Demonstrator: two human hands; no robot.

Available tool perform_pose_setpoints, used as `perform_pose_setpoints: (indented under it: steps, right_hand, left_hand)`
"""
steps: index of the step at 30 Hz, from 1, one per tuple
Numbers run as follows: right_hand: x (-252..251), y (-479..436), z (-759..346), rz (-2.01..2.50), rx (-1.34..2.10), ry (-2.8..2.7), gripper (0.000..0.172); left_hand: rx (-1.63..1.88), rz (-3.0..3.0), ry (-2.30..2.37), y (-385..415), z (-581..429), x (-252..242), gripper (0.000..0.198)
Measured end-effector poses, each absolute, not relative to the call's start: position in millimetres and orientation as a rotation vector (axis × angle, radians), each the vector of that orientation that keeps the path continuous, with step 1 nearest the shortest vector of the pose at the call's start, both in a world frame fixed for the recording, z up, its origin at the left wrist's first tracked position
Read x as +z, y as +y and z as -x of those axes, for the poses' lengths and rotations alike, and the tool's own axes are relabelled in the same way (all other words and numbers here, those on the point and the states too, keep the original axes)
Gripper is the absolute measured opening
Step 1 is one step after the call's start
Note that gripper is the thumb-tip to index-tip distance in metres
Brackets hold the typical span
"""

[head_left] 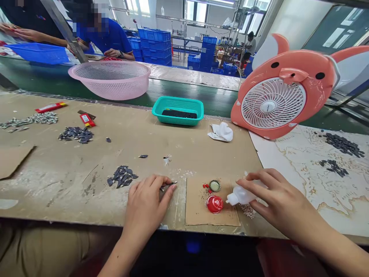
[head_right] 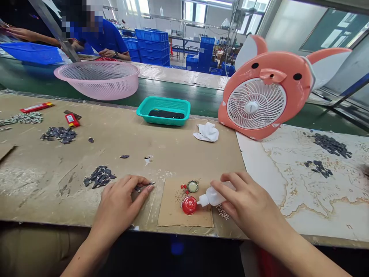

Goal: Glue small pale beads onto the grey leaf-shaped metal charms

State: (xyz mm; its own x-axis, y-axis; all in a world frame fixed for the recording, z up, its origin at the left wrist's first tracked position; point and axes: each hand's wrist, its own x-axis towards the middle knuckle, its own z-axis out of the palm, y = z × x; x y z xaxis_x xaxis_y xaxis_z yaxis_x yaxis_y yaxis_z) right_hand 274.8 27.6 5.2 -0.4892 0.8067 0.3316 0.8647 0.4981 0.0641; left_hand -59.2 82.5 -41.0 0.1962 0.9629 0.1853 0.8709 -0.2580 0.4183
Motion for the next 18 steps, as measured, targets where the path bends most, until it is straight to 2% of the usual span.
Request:
perform_pose_setpoints:
  steps: [18]
  right_hand:
    - [11,27,-257,1.333,-0.517,-2.52,0.046]
  left_hand:
    - [0.635,-2.288,1.807,81,55,-39,0.016]
